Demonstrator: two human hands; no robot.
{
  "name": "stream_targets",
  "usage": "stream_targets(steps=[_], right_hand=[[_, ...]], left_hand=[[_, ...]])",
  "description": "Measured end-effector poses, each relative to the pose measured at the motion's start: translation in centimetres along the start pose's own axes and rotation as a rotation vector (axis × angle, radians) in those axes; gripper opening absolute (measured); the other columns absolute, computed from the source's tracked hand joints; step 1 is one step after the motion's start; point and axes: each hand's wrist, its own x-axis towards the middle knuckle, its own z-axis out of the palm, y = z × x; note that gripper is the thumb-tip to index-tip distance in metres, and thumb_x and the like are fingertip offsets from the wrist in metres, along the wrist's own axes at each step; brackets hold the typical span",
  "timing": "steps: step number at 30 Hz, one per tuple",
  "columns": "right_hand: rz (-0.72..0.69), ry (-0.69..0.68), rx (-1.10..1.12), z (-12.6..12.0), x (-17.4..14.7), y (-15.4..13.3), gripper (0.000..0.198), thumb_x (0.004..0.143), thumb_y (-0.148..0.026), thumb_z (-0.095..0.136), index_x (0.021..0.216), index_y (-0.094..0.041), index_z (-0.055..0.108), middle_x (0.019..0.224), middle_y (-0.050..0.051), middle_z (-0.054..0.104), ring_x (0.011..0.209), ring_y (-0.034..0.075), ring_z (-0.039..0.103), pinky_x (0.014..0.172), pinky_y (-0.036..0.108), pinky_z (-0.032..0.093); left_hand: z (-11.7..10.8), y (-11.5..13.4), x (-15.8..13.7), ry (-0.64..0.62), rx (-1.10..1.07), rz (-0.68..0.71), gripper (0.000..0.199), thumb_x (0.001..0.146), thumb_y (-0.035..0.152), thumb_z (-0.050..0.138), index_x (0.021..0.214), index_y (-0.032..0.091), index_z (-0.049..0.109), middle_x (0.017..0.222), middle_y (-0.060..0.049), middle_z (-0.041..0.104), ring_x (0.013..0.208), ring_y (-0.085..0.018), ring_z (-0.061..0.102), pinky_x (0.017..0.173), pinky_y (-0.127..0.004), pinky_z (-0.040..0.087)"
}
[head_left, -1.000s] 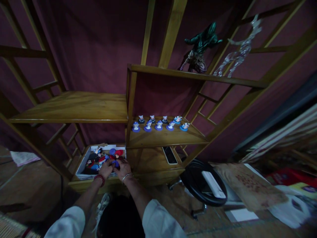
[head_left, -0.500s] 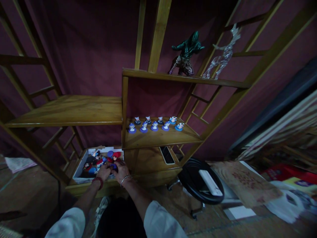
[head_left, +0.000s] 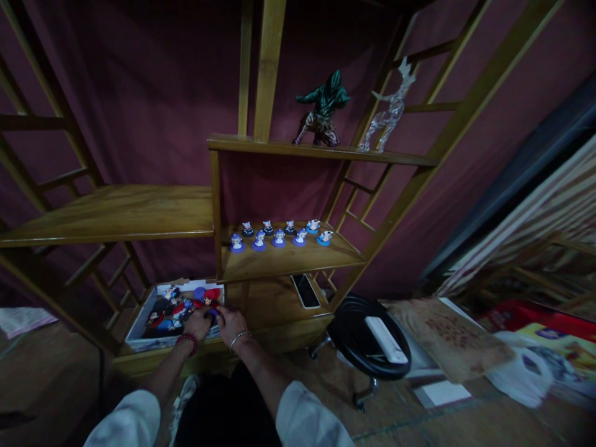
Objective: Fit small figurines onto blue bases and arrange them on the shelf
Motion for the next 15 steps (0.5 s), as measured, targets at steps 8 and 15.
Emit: stream_targets(steps=[8, 15], right_hand=[[-0.048, 0.027, 0.035, -0.9, -0.5, -0.4, 0.037, 0.073, -0.012, 0.044, 0.106, -0.023, 0.055, 0.098, 0.003, 0.063, 0.09, 0.016, 0.057, 0.082, 0.025, 0.042], [-0.049, 0.032, 0.084, -1.8, -1.0, -0.7, 0.04, 0.072, -0.009, 0.043, 0.108, -0.021, 0.054, 0.1, 0.004, 0.061, 0.091, 0.015, 0.056, 0.082, 0.023, 0.043]], left_hand=[[-0.2, 2.0, -0.6, 0.047, -0.074, -0.062, 0.032, 0.075, 0.017, 0.038, 0.1, 0.014, 0.059, 0.099, -0.009, 0.063, 0.095, -0.018, 0.055, 0.082, -0.025, 0.038], [-0.6, 2.9, -1.0, 0.103, -0.206, -0.176, 0.028, 0.075, 0.017, 0.039, 0.095, 0.014, 0.059, 0.095, -0.008, 0.064, 0.09, -0.018, 0.058, 0.073, -0.023, 0.043]])
